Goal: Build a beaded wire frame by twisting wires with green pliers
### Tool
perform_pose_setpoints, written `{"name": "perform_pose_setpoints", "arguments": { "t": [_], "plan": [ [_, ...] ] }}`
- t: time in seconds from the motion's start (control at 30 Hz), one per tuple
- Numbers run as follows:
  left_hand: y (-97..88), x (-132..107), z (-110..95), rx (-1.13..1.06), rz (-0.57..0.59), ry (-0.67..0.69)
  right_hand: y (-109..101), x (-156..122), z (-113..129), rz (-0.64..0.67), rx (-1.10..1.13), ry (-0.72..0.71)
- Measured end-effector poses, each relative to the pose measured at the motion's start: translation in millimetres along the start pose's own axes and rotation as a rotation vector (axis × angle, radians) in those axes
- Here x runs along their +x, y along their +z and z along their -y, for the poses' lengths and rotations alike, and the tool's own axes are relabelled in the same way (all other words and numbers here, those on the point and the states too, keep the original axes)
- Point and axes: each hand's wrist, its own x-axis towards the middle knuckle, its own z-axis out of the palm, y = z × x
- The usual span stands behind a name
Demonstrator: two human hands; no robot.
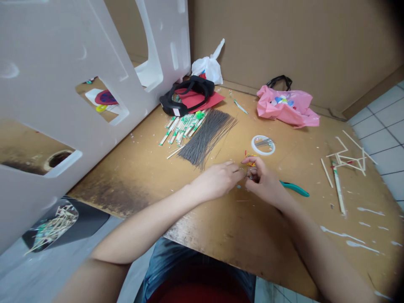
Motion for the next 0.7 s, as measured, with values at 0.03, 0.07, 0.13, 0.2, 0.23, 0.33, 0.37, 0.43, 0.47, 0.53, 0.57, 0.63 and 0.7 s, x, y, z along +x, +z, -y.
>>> {"name": "perform_pose_setpoints", "arguments": {
  "t": [0.03, 0.07, 0.13, 0.2, 0.23, 0.33, 0.37, 0.43, 0.47, 0.53, 0.57, 0.63, 0.7],
  "plan": [
    [0.5, 0, -1, -0.007, 0.006, -0.02, 0, 0, 0, 0.004, -0.002, -0.001],
    [0.9, 0, -1, -0.016, 0.012, -0.034, -1, 0, 0, 0.004, -0.003, -0.006],
    [1.5, 1, -2, -0.037, 0.031, -0.052, -1, 0, 0, 0.005, -0.002, -0.014],
    [2.1, 1, -3, -0.051, 0.047, -0.07, 0, -1, 0, 0.008, -0.004, -0.013],
    [2.4, 1, -3, -0.052, 0.053, -0.078, 1, -1, 0, 0.014, -0.007, -0.012],
    [2.5, 0, -4, -0.043, 0.078, -0.068, 3, -1, 0, 0.025, -0.019, -0.018],
    [2.0, 0, -4, -0.044, 0.085, -0.051, 4, -1, 0, 0.027, -0.018, -0.019],
    [0.4, 0, -2, -0.069, 0.087, -0.009, 3, 0, -1, 0.033, 0.011, -0.002],
    [-0.6, 0, -1, -0.093, 0.08, 0.003, 2, 1, -1, 0.052, 0.042, 0.016],
    [-2.2, 0, 2, -0.153, 0.056, -0.004, -2, 3, -1, 0.105, 0.131, 0.064],
    [-2.6, 0, 4, -0.185, 0.038, -0.029, -5, 3, -1, 0.126, 0.177, 0.088],
    [-2.6, 0, 6, -0.25, 0.002, -0.109, -9, 5, -1, 0.142, 0.248, 0.126],
    [-1.8, -1, 8, -0.32, -0.032, -0.187, -11, 6, -1, 0.126, 0.291, 0.15]
  ]
}}
